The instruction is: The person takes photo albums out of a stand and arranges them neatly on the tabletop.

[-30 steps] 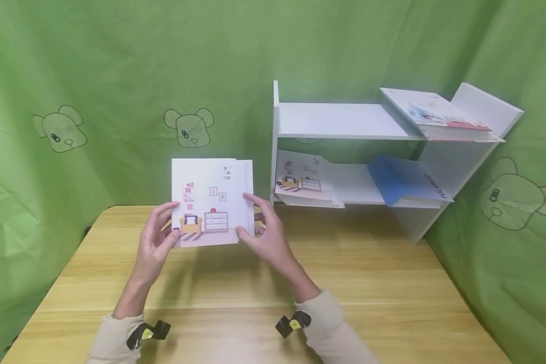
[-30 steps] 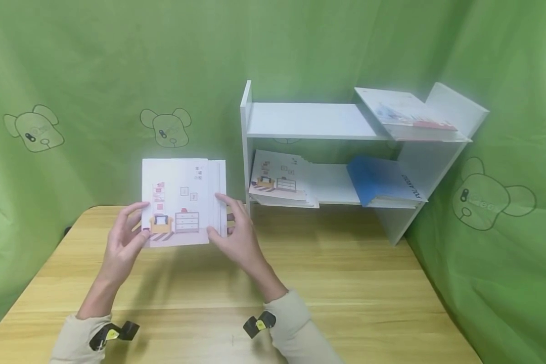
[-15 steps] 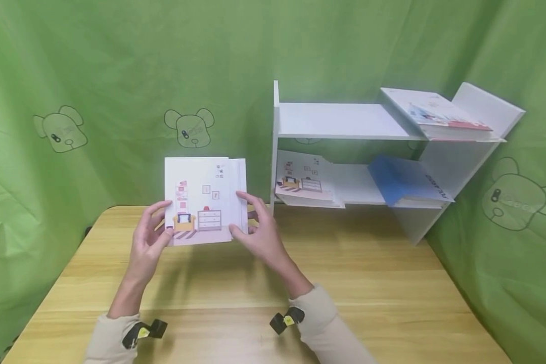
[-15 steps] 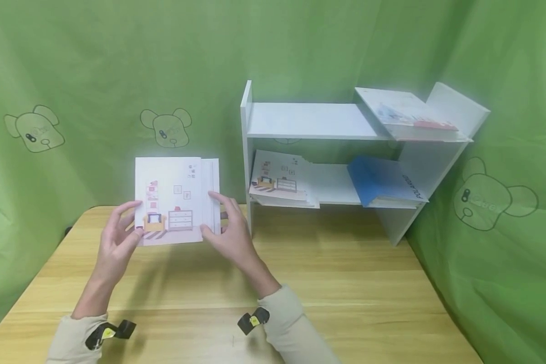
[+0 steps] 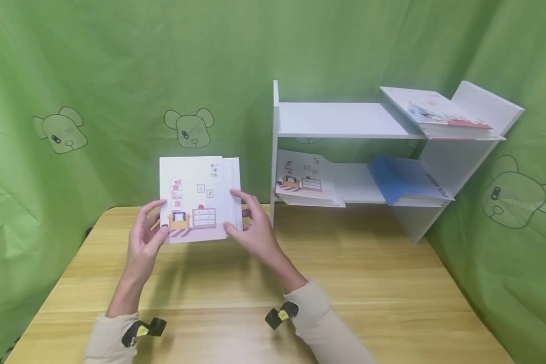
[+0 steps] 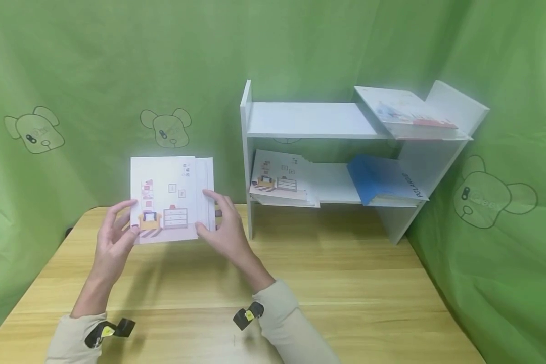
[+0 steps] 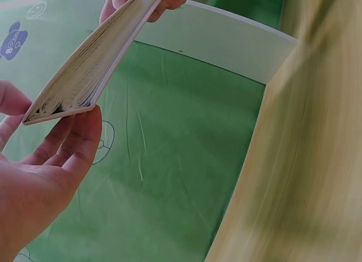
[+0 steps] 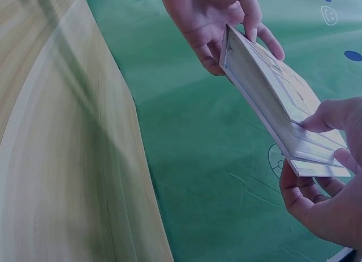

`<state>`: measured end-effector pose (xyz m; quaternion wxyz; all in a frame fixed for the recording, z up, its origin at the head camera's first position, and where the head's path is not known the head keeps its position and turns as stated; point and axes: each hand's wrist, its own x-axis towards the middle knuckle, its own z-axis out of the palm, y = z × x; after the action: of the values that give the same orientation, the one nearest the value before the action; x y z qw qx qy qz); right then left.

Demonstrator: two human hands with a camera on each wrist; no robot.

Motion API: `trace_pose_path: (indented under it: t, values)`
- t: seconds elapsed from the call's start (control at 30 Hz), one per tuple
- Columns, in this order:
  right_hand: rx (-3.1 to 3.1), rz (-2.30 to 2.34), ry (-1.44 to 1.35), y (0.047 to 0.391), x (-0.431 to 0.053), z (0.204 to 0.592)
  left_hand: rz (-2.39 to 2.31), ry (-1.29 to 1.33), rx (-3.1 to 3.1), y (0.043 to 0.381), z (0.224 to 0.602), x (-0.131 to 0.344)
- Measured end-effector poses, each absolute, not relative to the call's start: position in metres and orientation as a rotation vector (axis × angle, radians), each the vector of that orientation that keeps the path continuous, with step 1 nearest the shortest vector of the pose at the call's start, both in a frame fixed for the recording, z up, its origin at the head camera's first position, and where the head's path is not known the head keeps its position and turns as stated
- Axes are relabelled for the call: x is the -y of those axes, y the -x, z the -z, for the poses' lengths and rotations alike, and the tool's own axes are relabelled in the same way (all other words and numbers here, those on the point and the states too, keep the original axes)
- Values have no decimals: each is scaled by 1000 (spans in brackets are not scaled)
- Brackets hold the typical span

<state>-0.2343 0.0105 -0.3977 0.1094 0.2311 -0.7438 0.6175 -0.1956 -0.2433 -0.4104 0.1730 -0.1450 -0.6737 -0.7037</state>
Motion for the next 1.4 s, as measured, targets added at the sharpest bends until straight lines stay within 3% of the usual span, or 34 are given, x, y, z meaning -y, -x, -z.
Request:
trace_pose_path:
  t: [0.5,0.73,1.07,1.4]
  values:
    - [2183,-1806,-687,240,3,401,2053,401,1879,197,412,253]
    - [2196,-1827,-675,216,5,367,2070,398,1870,198,414,256]
    - [2176,-1814,-657,246,19,406,2105,378,1849,202,420,261]
    - [2201,-1775,-649,250,27,410,2113,334,1858,205,425,267]
